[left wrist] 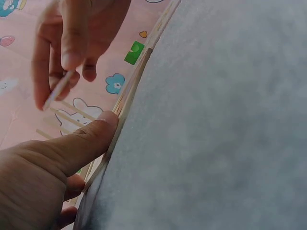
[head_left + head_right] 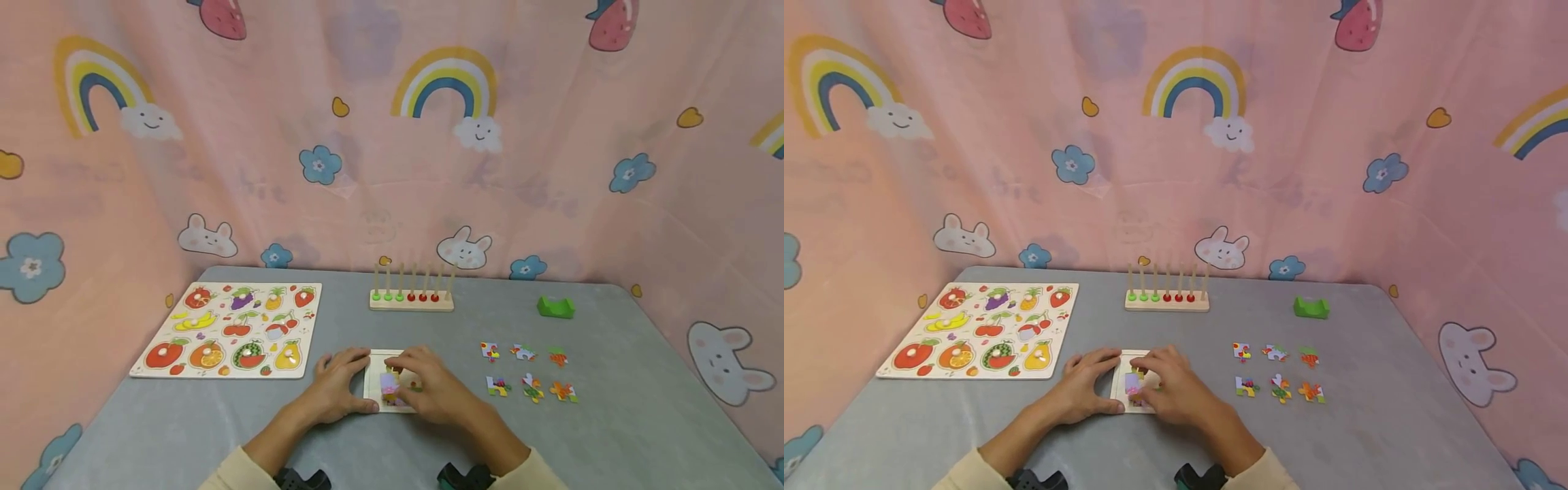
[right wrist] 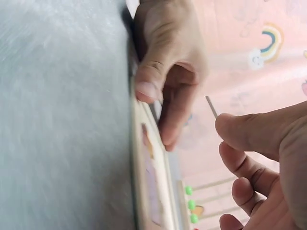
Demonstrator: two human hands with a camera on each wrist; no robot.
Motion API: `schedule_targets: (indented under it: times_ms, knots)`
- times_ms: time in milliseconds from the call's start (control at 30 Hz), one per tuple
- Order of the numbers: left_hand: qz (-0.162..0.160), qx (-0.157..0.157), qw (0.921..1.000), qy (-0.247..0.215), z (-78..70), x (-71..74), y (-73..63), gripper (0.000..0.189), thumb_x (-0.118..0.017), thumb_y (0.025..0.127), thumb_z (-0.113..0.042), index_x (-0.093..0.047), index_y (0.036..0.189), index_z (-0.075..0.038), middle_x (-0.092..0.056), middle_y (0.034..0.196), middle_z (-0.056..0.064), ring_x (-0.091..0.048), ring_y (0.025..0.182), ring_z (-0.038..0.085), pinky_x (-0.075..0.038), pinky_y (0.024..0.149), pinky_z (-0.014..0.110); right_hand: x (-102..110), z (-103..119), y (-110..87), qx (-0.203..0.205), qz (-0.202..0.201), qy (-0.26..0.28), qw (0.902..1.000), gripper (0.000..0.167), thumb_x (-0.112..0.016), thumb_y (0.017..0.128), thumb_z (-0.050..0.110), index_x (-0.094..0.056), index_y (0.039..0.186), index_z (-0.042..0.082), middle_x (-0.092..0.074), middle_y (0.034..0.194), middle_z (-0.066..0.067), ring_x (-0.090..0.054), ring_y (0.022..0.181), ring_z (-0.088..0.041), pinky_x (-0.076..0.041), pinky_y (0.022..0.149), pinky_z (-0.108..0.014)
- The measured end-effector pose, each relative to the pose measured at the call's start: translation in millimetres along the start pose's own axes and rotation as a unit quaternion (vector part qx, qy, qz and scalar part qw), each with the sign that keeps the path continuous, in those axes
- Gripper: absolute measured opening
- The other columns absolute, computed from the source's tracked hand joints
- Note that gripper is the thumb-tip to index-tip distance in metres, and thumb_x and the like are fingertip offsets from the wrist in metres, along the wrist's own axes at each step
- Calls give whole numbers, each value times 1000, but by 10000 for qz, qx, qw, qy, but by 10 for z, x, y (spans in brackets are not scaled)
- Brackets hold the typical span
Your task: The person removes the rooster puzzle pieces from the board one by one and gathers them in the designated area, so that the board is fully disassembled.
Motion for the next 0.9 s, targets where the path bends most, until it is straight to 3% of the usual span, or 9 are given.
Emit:
schedule_targets:
  times_ms: [333,700,900]
  knots:
    - [38,83,9999,-49,-10,1,-9,83,-86,71,-40,-53,136,1,-44,142,7,-35,133,31,-9,102,63,345,19,-255,-53,-308,58,9995,46,-76,81,4,-64,125,13,-56,107,11,-47,107,-13,-43,89,-42]
    - [24,101,9999,9,-1,-11,-4,82,-85,71,-41,-54,136,-1,-45,142,6,-37,132,30,-10,103,62,624,-9,-635,445,-965,113,9943,47,-77,80,2,-63,124,13,-58,108,9,-52,97,-12,-45,80,-35]
    - [23,73,10000,29,-17,2,-6,82,-85,71,-40,-54,135,0,-45,142,7,-36,132,29,-10,102,63,745,-57,-838,360,-1169,-86,9924,49,-78,79,3,-64,125,15,-59,110,8,-52,95,-12,-46,78,-31]
Point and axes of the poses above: each hand's wrist, its own y-axis towards the middle knuckle, its own x-axis out of the back of the hand, z = x × y, the point moved 3 cm from there along y, towards the middle knuckle
